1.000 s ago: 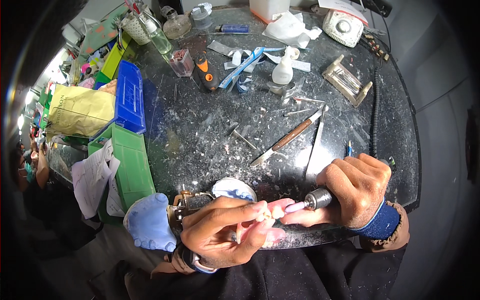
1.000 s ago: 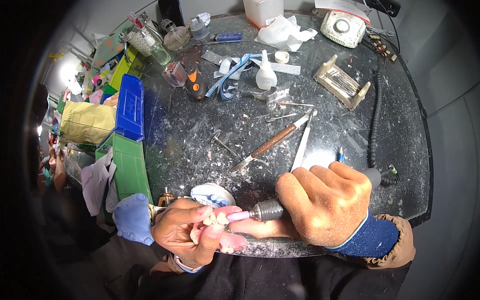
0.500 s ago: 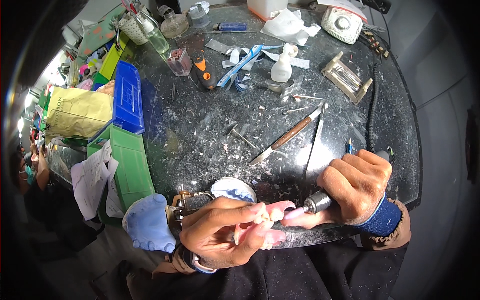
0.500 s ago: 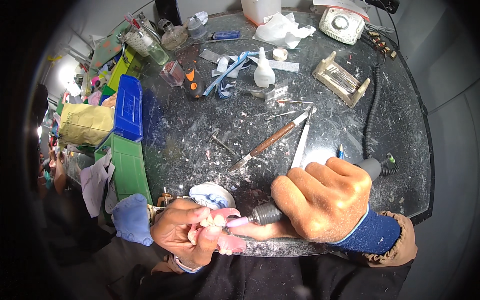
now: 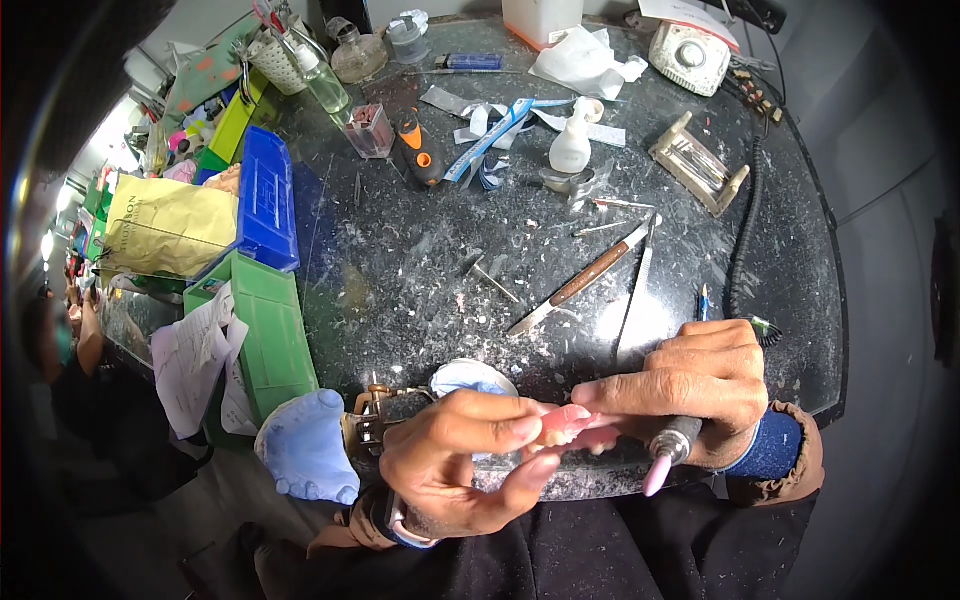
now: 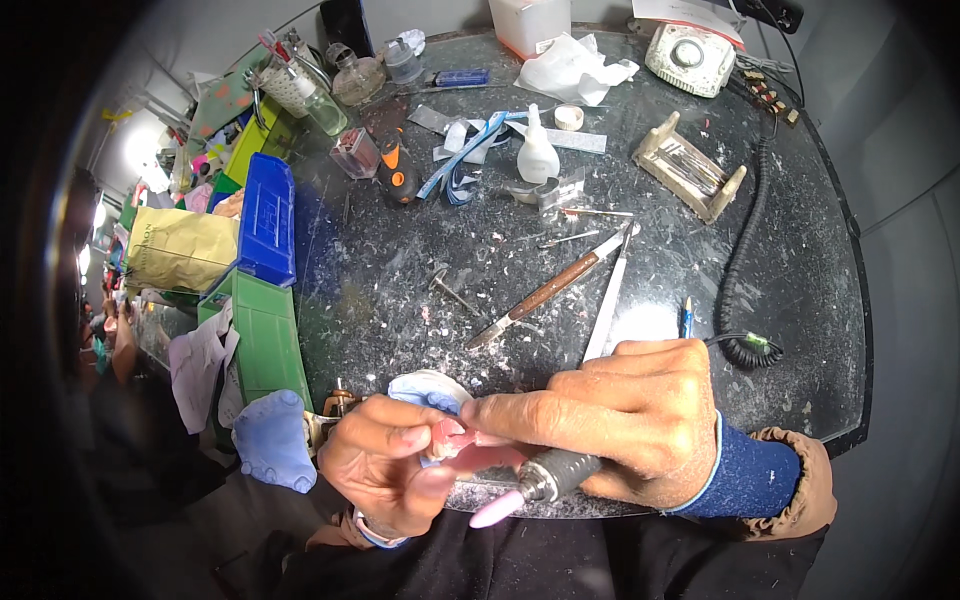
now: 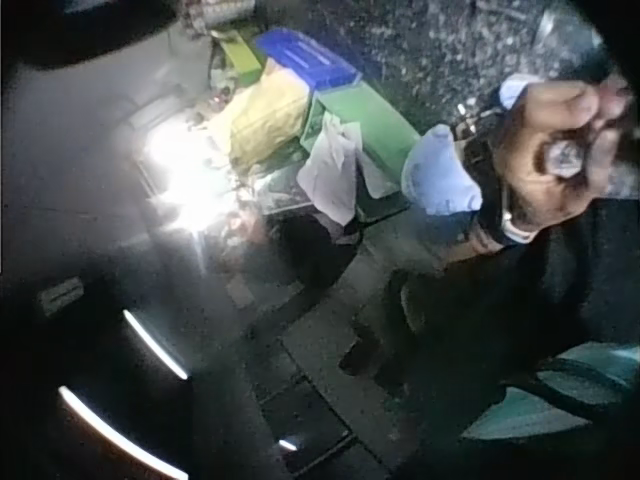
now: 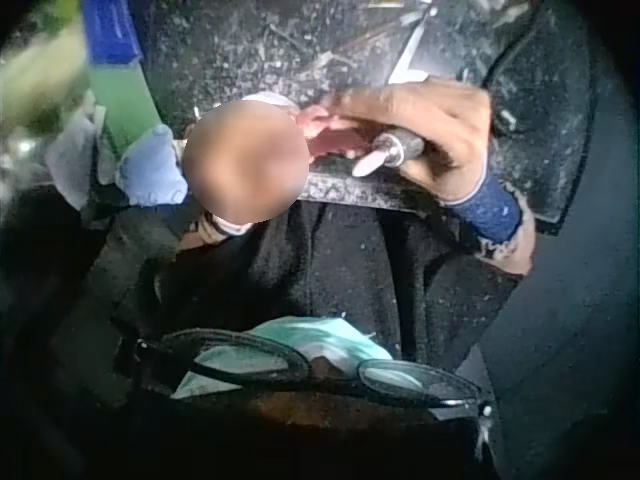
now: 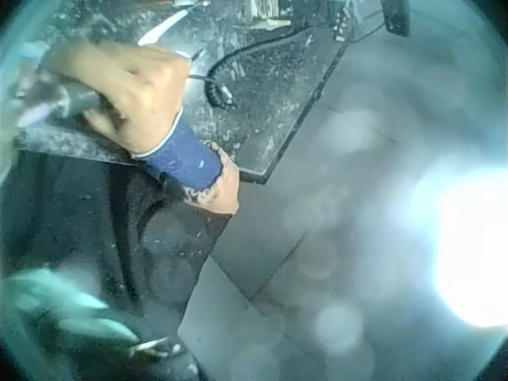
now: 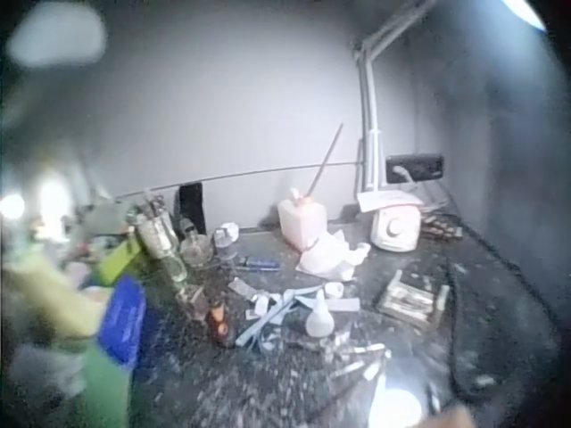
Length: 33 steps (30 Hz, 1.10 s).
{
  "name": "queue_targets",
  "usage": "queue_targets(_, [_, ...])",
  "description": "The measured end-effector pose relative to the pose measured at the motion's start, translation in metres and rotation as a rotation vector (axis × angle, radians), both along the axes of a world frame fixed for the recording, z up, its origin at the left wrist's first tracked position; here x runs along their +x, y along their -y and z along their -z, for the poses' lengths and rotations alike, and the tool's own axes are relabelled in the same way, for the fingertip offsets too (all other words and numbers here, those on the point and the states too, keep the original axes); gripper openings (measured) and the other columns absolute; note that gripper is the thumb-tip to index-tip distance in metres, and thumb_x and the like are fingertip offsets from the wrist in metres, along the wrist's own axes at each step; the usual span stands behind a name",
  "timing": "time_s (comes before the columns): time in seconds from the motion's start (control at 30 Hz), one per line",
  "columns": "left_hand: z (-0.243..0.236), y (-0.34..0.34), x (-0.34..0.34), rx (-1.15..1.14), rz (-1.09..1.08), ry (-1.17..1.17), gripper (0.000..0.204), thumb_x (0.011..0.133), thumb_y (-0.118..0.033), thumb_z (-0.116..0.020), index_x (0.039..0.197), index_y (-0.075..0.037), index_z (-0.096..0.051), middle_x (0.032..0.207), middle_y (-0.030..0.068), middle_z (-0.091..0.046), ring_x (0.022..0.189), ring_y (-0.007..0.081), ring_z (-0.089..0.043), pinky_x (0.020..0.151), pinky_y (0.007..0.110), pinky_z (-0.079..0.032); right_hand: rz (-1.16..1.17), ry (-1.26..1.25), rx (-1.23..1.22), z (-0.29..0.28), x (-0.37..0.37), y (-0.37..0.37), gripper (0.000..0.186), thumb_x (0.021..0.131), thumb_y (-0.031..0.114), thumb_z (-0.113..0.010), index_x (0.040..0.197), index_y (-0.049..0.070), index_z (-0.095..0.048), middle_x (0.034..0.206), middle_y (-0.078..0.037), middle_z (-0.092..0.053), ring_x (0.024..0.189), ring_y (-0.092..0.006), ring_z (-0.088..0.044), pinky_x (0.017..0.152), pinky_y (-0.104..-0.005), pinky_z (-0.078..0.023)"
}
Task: The person uses a rotary tool with a pink polishing bit to smooth the surfaces of a pink acrylic denture base, then switches to a thin metal hand tool to clean between the artificial teeth.
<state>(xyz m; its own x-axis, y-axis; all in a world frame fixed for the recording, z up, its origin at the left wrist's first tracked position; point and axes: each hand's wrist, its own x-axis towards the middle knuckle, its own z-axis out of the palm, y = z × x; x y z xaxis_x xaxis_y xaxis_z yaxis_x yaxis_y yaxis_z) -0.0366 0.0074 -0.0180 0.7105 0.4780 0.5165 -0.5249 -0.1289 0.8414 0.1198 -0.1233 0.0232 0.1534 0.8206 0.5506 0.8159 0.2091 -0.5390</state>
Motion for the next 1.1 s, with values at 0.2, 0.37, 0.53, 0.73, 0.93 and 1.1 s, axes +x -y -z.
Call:
queue_targets(0.2, [-0.002, -0.008, -0.003, 0.044, 0.041, -0.197, 0.034, 0.071, -0.003, -0.076, 0.102, 0.004, -0.063, 0.091, 0.0129, -0.062, 0.077, 0.0172, -0.067, 0.063, 0.022, -0.054, -0.062, -0.007, -0.109, -0.002, 0.0, 0.001, 0.04, 0.059, 0.031, -0.07, 0.092, 0.009, -0.068, 0.059, 0.0, -0.059, 0.047, -0.0148, -0.057, 0.041, -0.0269, -0.039])
queue_targets(0.37, [-0.001, -0.003, -0.006, 0.205, -0.005, -0.129, 0.028, 0.075, 0.002, -0.071, 0.1, 0.005, -0.062, 0.094, 0.0143, -0.06, 0.079, 0.0228, -0.068, 0.068, 0.026, -0.057, 0.176, 0.268, -0.073, -0.002, -0.009, 0.001, 0.05, 0.061, 0.055, -0.071, 0.058, 0.01, -0.049, 0.047, 0.002, -0.044, 0.037, -0.0118, -0.047, 0.035, -0.0254, -0.029])
queue_targets(0.53, [-0.001, -0.005, -0.009, 0.268, -0.067, -0.081, 0.024, 0.076, 0.005, -0.068, 0.099, 0.007, -0.06, 0.097, 0.0195, -0.058, 0.082, 0.0307, -0.067, 0.07, 0.031, -0.059, 0.304, 0.46, 0.001, 0.0, -0.008, 0.001, 0.061, 0.061, 0.058, -0.073, 0.049, 0.011, -0.036, 0.044, 0.003, -0.032, 0.033, -0.0087, -0.031, 0.035, -0.0237, -0.019])
queue_targets(0.73, [-0.003, -0.001, -0.001, 0.374, -0.128, -0.065, 0.019, 0.083, 0.002, -0.06, 0.101, 0.0, -0.053, 0.084, 0.0153, -0.055, 0.065, 0.0173, -0.062, 0.056, 0.028, -0.056, 0.289, 0.456, -0.012, 0.005, -0.011, -0.001, 0.06, 0.062, 0.059, -0.072, 0.049, 0.012, -0.037, 0.044, 0.003, -0.032, 0.034, -0.0086, -0.032, 0.035, -0.0235, -0.019])
queue_targets(0.93, [0.009, -0.002, -0.006, 0.275, -0.125, -0.02, 0.028, 0.066, 0.012, -0.072, 0.092, 0.001, -0.065, 0.091, 0.0117, -0.058, 0.085, 0.0308, -0.066, 0.073, 0.035, -0.059, 0.288, 0.445, -0.029, 0.006, -0.011, -0.003, 0.058, 0.062, 0.058, -0.072, 0.049, 0.012, -0.04, 0.044, 0.004, -0.032, 0.035, -0.0083, -0.032, 0.036, -0.0235, -0.019])
queue_targets(1.1, [0.005, -0.001, -0.005, 0.223, -0.124, -0.016, 0.027, 0.064, 0.013, -0.073, 0.086, -0.001, -0.067, 0.088, 0.009, -0.059, 0.088, 0.0309, -0.065, 0.072, 0.034, -0.059, 0.274, 0.44, -0.004, 0.008, -0.012, -0.003, 0.056, 0.062, 0.058, -0.073, 0.05, 0.012, -0.042, 0.043, 0.004, -0.033, 0.035, -0.0079, -0.034, 0.036, -0.0234, -0.02])
